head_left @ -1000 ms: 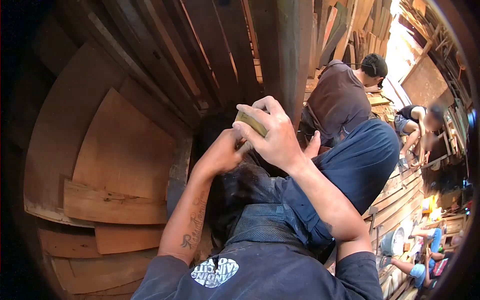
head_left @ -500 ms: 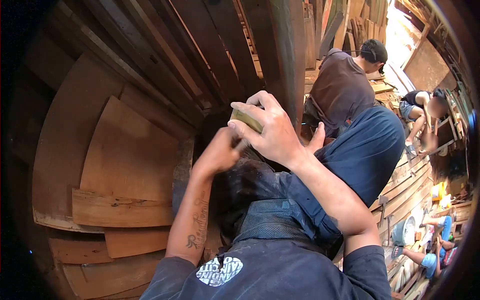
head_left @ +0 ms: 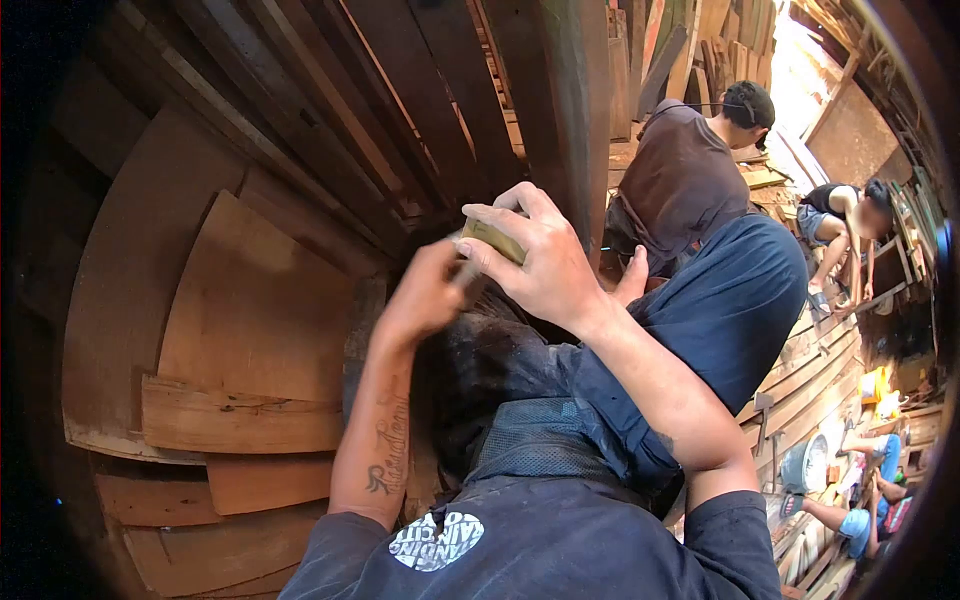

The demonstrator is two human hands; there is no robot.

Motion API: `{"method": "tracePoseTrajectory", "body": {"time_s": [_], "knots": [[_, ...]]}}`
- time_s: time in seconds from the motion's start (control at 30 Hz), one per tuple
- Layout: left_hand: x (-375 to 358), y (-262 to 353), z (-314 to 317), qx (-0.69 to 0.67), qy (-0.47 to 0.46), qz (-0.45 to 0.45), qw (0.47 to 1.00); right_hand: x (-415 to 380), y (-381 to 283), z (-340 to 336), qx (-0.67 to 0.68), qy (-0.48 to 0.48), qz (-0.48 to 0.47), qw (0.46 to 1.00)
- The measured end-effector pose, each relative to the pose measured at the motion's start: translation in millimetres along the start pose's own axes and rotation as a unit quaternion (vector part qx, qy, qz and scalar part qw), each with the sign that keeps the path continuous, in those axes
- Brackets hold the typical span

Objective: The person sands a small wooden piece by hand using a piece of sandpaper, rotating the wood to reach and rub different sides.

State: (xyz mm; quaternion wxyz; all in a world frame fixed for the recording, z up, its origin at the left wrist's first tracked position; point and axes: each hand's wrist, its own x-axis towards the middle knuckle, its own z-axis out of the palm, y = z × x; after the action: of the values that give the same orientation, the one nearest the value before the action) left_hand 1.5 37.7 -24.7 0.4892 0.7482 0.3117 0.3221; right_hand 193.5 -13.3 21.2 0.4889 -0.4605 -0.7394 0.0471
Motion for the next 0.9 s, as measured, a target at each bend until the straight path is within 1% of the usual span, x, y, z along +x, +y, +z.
{"method": "tracePoseTrajectory", "body": {"time_s": [0.07,0.17,0.27,0.3,0.33,0.43,0.47,0.57,0.6,0.7,0.73,0.83,0.87,0.9], "knots": [[-3.5,-4.3,10.2,0.076,0.005,0.091,0.993,1.4,-1.4,-0.5,-0.004,0.000,0.004,1.000],[1.5,26.5,-0.6,-0.088,0.028,-0.051,0.994,0.5,2.1,-3.0,-0.003,0.000,0.006,1.000],[0.2,-2.3,7.2,0.035,0.001,0.058,0.998,-1.9,-0.4,-0.1,-0.011,0.002,0.015,1.000],[-0.7,2.0,12.8,0.087,-0.014,0.102,0.991,1.1,-1.1,-0.3,-0.019,0.005,0.014,1.000],[-5.6,11.8,15.2,0.104,-0.039,0.067,0.992,1.7,-0.9,-0.6,-0.014,0.001,0.016,1.000],[-1.3,19.0,1.7,0.016,-0.027,0.004,0.999,-0.2,0.7,-3.6,-0.002,0.000,0.024,1.000],[-1.3,22.2,-1.3,-0.019,-0.014,-0.047,0.999,0.5,0.6,-3.7,0.004,0.005,0.027,1.000],[-1.9,13.9,0.0,-0.030,0.004,-0.024,0.999,1.8,0.8,-2.2,0.004,0.010,0.021,1.000],[-1.7,13.4,1.6,-0.022,-0.011,-0.019,1.000,0.4,1.2,-1.1,0.000,0.011,0.018,1.000],[0.4,22.3,1.8,-0.036,0.050,0.039,0.997,-1.0,1.0,-2.9,-0.003,0.009,0.012,1.000],[2.1,24.1,-2.5,-0.045,0.043,-0.013,0.998,-2.1,0.8,-3.3,-0.001,0.007,0.013,1.000],[-1.1,8.3,5.1,0.025,-0.027,-0.006,0.999,1.8,-1.6,-1.3,-0.019,0.004,0.022,1.000],[-2.7,5.6,11.5,0.092,-0.010,0.082,0.992,1.8,-1.3,-0.6,-0.018,0.004,0.024,1.000],[-1.9,8.8,10.4,0.064,-0.001,0.064,0.996,1.1,-0.2,-0.9,-0.018,0.004,0.025,1.000]]}}
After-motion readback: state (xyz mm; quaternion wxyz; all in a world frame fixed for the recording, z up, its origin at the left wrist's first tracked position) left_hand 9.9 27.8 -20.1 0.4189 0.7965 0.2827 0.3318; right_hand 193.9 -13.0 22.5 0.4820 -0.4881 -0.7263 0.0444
